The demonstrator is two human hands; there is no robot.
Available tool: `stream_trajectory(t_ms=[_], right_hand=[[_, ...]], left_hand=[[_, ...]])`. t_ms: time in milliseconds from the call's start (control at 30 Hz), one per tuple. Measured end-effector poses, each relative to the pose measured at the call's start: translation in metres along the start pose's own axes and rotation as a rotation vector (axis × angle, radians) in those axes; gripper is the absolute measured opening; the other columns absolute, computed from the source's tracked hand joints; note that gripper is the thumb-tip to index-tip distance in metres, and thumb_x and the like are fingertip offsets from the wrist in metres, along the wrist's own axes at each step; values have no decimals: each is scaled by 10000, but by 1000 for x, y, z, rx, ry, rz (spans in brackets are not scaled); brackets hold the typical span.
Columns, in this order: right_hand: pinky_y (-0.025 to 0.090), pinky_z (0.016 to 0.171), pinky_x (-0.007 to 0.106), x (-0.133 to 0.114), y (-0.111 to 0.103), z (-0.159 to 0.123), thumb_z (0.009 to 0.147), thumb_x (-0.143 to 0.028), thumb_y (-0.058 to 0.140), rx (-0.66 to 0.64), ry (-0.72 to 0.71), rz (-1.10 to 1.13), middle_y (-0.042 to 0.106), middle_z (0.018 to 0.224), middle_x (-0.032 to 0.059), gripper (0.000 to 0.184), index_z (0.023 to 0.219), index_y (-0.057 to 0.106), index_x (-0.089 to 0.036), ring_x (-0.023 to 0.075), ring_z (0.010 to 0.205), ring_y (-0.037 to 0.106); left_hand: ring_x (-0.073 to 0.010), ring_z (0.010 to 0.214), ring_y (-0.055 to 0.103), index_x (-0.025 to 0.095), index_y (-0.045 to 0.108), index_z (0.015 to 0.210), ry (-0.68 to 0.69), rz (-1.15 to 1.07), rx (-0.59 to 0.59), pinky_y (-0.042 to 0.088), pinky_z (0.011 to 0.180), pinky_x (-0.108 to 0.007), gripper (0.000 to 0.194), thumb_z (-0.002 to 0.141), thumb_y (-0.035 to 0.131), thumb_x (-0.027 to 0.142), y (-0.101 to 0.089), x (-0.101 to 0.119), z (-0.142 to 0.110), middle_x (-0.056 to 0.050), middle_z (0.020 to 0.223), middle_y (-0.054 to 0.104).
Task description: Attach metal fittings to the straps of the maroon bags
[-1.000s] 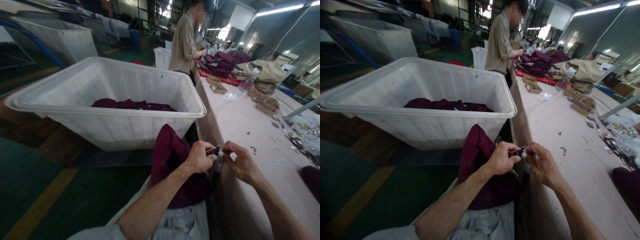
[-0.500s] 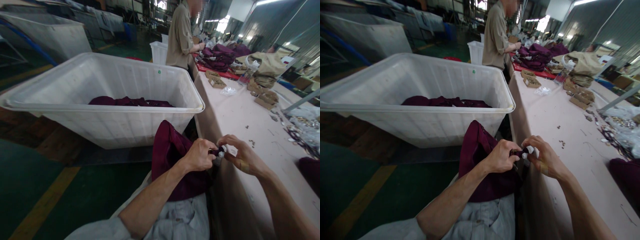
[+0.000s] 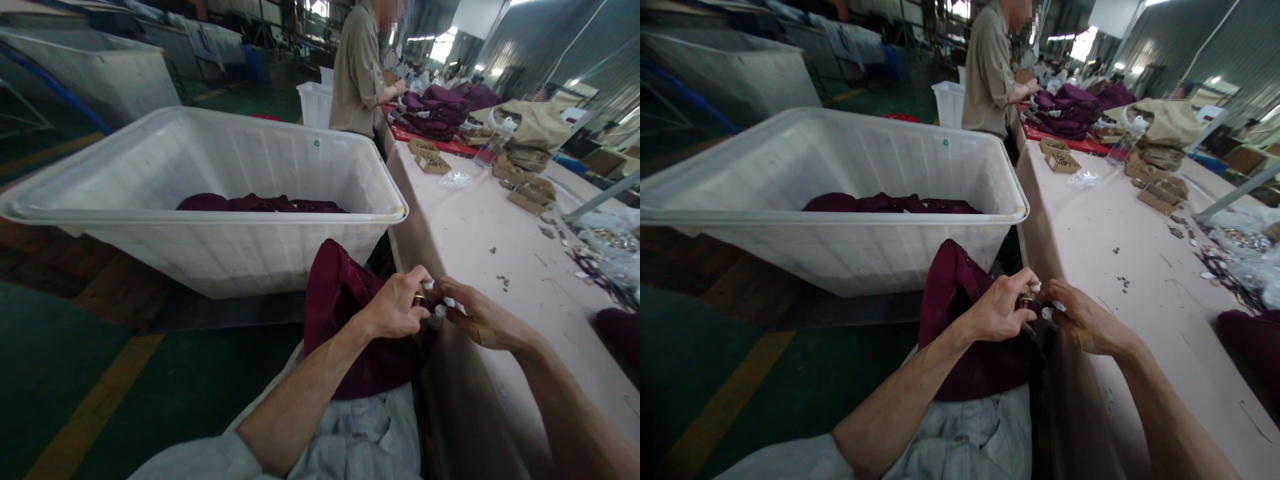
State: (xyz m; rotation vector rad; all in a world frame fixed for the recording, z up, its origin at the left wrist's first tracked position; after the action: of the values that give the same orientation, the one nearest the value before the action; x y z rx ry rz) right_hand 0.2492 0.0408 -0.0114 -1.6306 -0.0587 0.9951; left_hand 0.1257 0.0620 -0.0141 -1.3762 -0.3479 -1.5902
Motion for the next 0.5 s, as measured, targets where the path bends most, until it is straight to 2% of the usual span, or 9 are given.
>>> stream_trajectory(t_ms=[167,267,400,500], right_hand=[[537,884,418,-3,9,3,961,-241,518,77,2,48,631,1004,93,136,1068,599,-217,252,948,609],[534,803,377,2,14,4,981,-364,535,124,75,149,635,906,68,181,1048,611,-215,238,860,597],[467,708,323,14,22,6,997,-513,526,90,175,376,606,855,39,315,999,603,-208,207,792,547],[401,688,302,20,27,8,968,-543,586,44,202,549,556,824,20,349,946,611,-195,180,764,491]], left_hand=[[-139,661,593,199,509,991,-45,-56,16,405,630,-254,378,697,722,93,-4,-13,2,18,790,661],[-138,677,586,194,509,966,-58,-145,9,416,633,-254,354,706,739,125,-6,-23,4,15,794,639],[-130,688,580,185,516,958,-63,-238,-20,431,643,-250,354,704,761,148,-11,-29,4,15,810,620],[-132,707,584,183,532,961,-47,-210,-53,431,654,-249,337,707,750,141,-12,-26,2,12,829,631]])
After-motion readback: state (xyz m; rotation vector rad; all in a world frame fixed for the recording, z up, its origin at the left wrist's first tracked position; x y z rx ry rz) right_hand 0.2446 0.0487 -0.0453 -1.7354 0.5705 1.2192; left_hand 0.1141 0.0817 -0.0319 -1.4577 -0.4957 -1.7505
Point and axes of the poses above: each hand's wrist, its own z-axis towards the middle knuckle, its own y-axis out of the palm, x = y × z, the point moved 9 cm from there along z, towards the middle knuckle
